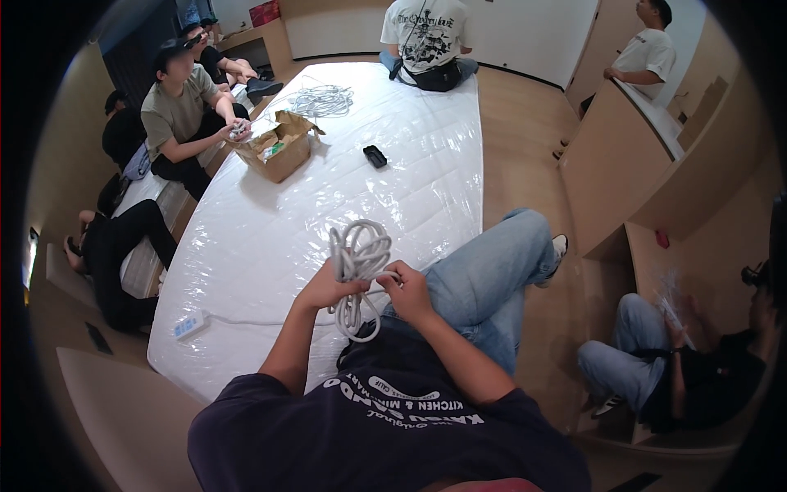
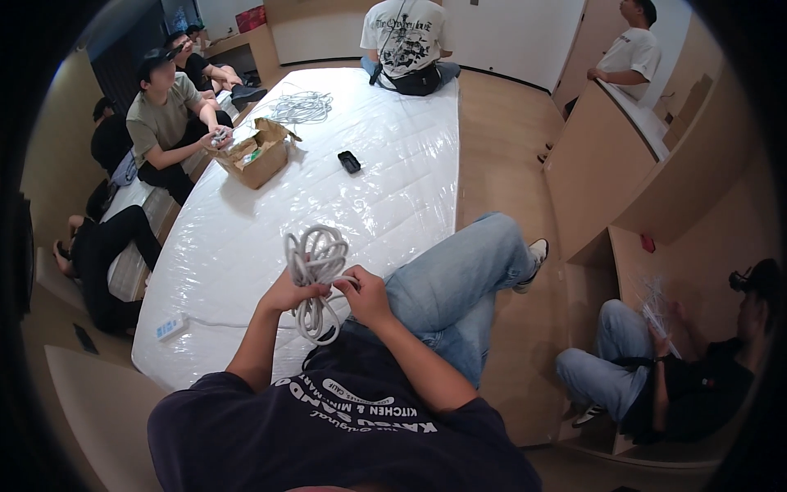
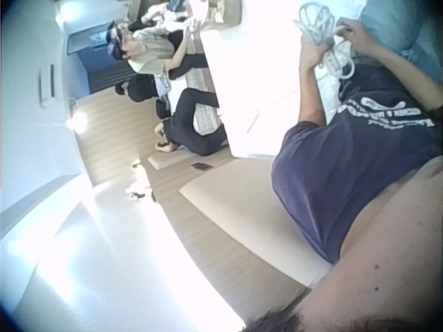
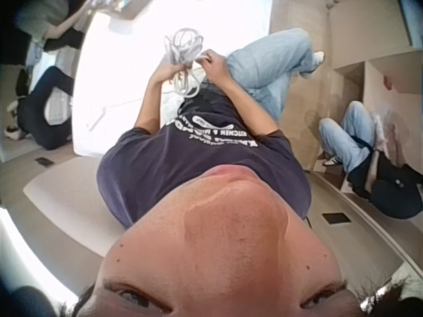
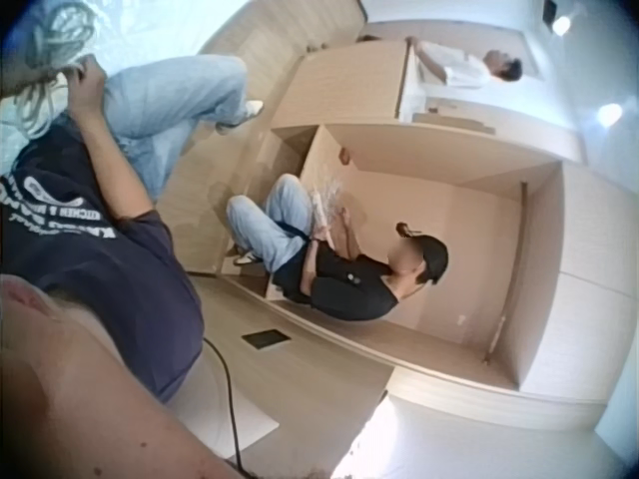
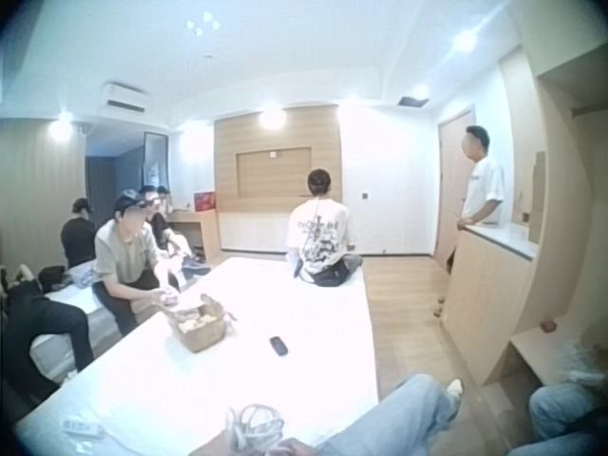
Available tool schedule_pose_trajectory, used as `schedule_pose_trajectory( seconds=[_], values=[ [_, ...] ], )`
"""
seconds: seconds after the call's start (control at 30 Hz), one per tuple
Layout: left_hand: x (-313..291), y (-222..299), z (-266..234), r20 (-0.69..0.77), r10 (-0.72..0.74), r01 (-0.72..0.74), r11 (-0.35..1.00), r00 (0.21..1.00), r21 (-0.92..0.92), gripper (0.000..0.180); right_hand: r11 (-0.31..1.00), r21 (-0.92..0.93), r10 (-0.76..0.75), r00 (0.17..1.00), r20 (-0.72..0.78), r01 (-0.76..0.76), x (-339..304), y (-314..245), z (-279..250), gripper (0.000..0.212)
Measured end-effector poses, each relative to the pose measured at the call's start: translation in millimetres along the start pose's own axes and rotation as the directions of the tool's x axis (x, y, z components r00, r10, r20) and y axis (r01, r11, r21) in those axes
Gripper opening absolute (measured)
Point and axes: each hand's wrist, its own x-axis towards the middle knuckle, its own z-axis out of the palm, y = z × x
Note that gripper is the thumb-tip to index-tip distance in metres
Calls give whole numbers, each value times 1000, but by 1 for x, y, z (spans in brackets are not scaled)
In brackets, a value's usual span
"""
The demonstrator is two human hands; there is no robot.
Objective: The person untangles a white power cable by hand. They pull the cord through loops and straighten it out.
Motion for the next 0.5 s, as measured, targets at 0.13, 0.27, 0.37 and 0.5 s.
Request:
schedule_pose_trajectory(
  seconds=[0.13, 0.27, 0.37, 0.5],
  values=[
    [-4, -5, -7, -177, -54, -36, 884, 983, -466, 44, 996, 83, -55, 989, 138, 43, 5, 15, 4, 19],
    [1, -9, -26, -123, 60, -123, 791, 991, -600, 37, 962, 248, -173, 957, 232, 113, 7, 16, 9, 16],
    [-2, -6, -29, -93, 98, -135, 783, 991, -607, 34, 967, 243, -151, 949, 278, 82, 6, 20, 9, 14],
    [-2, 9, -22, -284, 8, -97, 948, 959, -302, 28, 947, 302, 14, 952, 307, -111, 6, 23, 3, 12]
  ],
)
